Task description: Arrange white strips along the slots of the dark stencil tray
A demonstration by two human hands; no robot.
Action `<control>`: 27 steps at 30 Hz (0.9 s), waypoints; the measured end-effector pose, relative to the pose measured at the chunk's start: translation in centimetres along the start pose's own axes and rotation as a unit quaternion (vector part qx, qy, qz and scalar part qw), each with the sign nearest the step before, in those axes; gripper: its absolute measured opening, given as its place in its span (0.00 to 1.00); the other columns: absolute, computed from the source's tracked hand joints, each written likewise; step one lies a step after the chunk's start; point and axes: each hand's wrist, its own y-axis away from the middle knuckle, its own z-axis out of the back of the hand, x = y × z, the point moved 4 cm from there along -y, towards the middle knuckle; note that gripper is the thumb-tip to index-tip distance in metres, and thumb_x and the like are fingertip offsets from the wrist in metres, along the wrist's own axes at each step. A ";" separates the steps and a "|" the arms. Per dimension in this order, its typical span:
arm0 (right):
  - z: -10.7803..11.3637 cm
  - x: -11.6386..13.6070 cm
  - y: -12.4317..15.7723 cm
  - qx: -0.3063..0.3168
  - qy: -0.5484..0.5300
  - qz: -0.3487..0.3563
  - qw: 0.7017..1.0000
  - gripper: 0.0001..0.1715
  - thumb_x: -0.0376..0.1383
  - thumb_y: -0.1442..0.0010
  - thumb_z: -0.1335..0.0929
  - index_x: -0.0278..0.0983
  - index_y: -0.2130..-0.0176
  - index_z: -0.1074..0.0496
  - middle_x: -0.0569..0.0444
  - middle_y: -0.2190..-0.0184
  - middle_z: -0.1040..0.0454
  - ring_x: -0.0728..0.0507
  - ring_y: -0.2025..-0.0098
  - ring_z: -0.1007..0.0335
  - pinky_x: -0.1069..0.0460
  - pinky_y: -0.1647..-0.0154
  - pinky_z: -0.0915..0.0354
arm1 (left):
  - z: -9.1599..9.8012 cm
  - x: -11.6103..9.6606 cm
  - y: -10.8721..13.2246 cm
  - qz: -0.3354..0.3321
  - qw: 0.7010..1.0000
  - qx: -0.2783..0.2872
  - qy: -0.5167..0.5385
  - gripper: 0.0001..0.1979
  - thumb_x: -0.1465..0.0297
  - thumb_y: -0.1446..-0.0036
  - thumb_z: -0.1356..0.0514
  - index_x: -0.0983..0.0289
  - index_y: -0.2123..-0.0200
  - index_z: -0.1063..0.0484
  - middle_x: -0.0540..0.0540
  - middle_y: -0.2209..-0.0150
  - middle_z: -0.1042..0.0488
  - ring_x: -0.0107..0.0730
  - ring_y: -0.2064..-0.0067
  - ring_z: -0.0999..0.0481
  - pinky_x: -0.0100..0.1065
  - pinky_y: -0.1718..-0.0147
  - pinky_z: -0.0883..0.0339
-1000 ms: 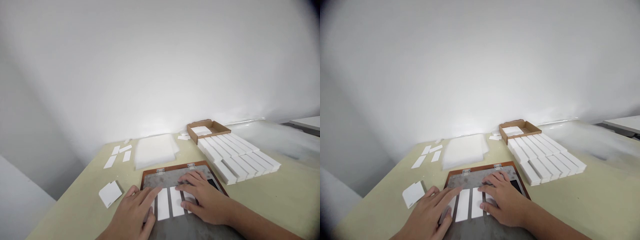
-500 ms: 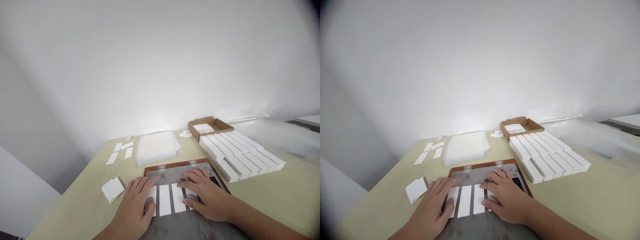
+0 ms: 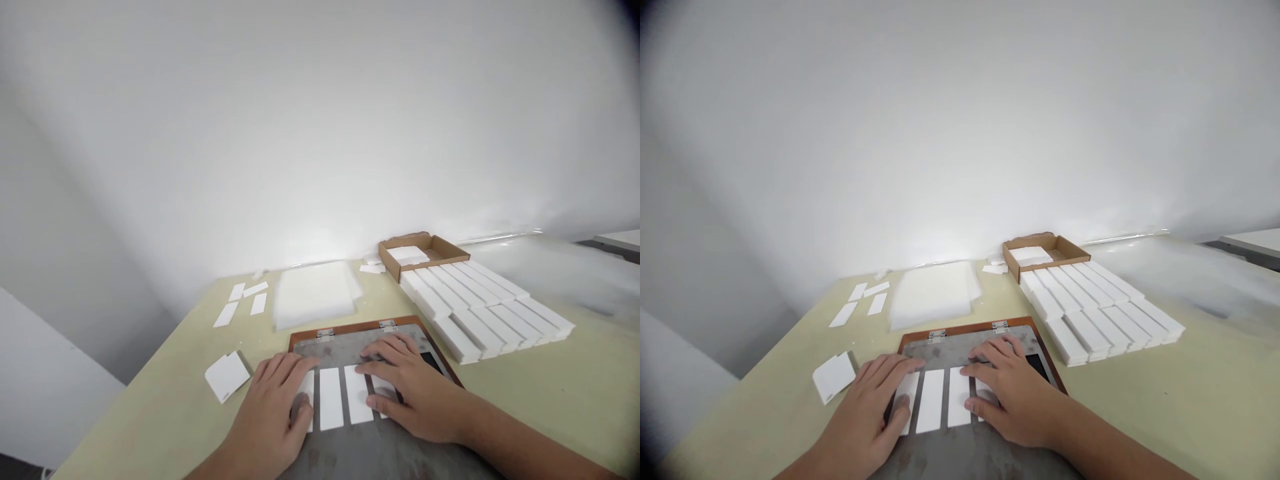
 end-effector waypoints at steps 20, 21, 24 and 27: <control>-0.2 -0.2 0.0 0.001 -0.004 -0.006 1.000 0.22 0.47 0.29 0.31 0.49 0.39 0.27 0.49 0.38 0.28 0.32 0.35 0.38 0.32 0.31 0.50 | 0.6 -1.0 -0.1 -0.068 0.996 -0.057 -0.012 0.23 0.78 0.38 0.47 0.60 0.41 0.32 0.56 0.53 0.22 0.49 0.49 0.29 0.48 0.49 0.39; -0.2 -0.2 0.0 0.001 -0.004 -0.005 1.000 0.22 0.47 0.29 0.31 0.49 0.39 0.26 0.49 0.38 0.28 0.32 0.35 0.38 0.32 0.31 0.50 | 0.7 -1.1 -0.2 -0.070 0.996 -0.058 -0.011 0.23 0.78 0.38 0.47 0.60 0.41 0.31 0.55 0.54 0.22 0.49 0.50 0.29 0.48 0.49 0.39; -0.2 -0.3 0.0 -0.002 -0.002 -0.005 1.000 0.22 0.47 0.29 0.31 0.48 0.39 0.26 0.48 0.38 0.28 0.32 0.35 0.38 0.31 0.31 0.49 | 0.6 -1.1 -0.2 -0.073 0.996 -0.060 -0.004 0.22 0.79 0.37 0.48 0.60 0.42 0.31 0.55 0.55 0.22 0.48 0.51 0.29 0.49 0.49 0.40; -0.3 -0.2 0.0 -0.007 0.000 -0.003 1.000 0.21 0.47 0.29 0.31 0.49 0.39 0.26 0.49 0.39 0.28 0.32 0.35 0.37 0.32 0.31 0.49 | 0.6 -1.0 0.0 -0.085 0.995 -0.055 0.007 0.22 0.79 0.37 0.48 0.61 0.41 0.31 0.57 0.53 0.23 0.47 0.50 0.29 0.50 0.48 0.39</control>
